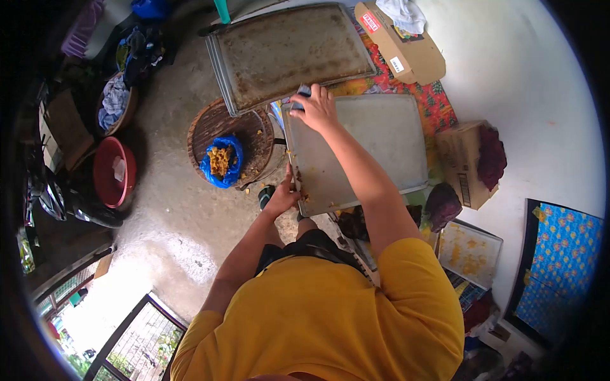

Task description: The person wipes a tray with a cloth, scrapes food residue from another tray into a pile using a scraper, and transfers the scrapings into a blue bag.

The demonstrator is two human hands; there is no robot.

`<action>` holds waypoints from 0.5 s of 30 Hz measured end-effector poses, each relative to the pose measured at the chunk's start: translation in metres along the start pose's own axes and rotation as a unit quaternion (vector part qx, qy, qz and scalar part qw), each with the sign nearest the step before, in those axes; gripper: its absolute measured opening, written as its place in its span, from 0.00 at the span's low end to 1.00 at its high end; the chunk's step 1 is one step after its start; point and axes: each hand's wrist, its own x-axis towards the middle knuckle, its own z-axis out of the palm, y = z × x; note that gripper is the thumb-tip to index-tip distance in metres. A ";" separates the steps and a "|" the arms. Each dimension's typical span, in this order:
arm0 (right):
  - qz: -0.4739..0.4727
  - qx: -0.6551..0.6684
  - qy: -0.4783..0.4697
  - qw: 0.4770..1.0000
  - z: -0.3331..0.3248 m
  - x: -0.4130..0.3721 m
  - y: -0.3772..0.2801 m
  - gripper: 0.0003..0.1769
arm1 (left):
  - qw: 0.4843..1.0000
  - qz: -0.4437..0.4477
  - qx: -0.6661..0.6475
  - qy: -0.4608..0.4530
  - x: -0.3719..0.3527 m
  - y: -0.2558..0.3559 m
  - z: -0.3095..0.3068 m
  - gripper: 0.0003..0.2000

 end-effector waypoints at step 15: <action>-0.005 0.003 0.007 1.000 0.001 -0.002 -0.008 0.21 | 1.000 0.012 -0.025 -0.006 0.003 -0.007 0.000 0.49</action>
